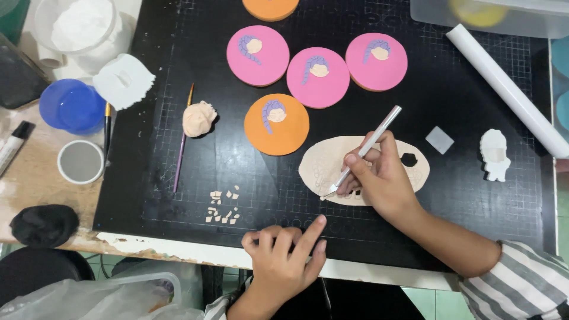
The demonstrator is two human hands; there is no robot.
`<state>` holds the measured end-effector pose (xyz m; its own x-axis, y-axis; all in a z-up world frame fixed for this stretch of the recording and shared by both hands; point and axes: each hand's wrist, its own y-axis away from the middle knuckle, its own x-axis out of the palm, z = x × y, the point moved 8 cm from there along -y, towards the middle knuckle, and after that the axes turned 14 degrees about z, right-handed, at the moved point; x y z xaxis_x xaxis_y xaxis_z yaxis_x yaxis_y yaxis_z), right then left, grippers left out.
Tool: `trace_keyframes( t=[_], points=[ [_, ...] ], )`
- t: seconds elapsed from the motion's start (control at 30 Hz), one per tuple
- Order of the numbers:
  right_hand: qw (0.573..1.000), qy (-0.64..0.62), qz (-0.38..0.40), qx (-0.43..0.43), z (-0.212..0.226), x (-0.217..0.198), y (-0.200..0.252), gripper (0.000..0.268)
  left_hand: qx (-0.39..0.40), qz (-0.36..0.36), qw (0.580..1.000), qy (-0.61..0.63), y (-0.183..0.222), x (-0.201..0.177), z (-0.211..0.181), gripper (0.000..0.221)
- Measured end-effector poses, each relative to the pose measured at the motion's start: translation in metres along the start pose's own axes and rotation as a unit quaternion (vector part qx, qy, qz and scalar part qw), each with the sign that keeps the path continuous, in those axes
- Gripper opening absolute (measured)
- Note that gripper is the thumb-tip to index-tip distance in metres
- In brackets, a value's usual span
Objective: Decorating cookies by precisely placing small pieces of colored dough to form character faces using a precision tool.
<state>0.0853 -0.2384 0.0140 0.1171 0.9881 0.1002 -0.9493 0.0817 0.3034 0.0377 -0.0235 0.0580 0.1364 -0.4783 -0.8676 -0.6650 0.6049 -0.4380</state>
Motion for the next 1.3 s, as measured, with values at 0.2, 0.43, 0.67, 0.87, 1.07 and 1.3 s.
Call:
trace_keyframes(
  t=[0.2, 0.43, 0.67, 0.87, 1.07, 1.3],
  points=[
    [0.992, 0.070, 0.089, -0.060, 0.019, 0.082, -0.025, 0.029, 0.115, -0.024, 0.992, 0.055, 0.022, -0.005, -0.001, 0.020],
    [0.977, 0.152, 0.122, -0.085, 0.026, 0.136, -0.060, 0.029, 0.114, -0.033, 0.991, 0.064, 0.030, -0.007, 0.008, 0.018],
    [0.969, 0.175, 0.140, -0.102, 0.023, 0.152, -0.072, 0.030, -0.143, -0.009, 0.985, -0.091, 0.018, -0.026, 0.073, 0.026],
    [0.969, 0.178, 0.144, -0.091, 0.023, 0.156, -0.073, 0.028, -0.254, 0.038, 0.948, -0.187, 0.017, -0.023, 0.105, 0.041],
    [0.970, 0.176, 0.140, -0.094, 0.023, 0.154, -0.074, 0.029, -0.261, 0.074, 0.941, -0.202, 0.015, -0.019, 0.107, 0.049],
    [0.971, 0.177, 0.134, -0.087, 0.023, 0.154, -0.074, 0.029, -0.259, 0.075, 0.937, -0.222, 0.014, -0.019, 0.106, 0.049]
  ],
)
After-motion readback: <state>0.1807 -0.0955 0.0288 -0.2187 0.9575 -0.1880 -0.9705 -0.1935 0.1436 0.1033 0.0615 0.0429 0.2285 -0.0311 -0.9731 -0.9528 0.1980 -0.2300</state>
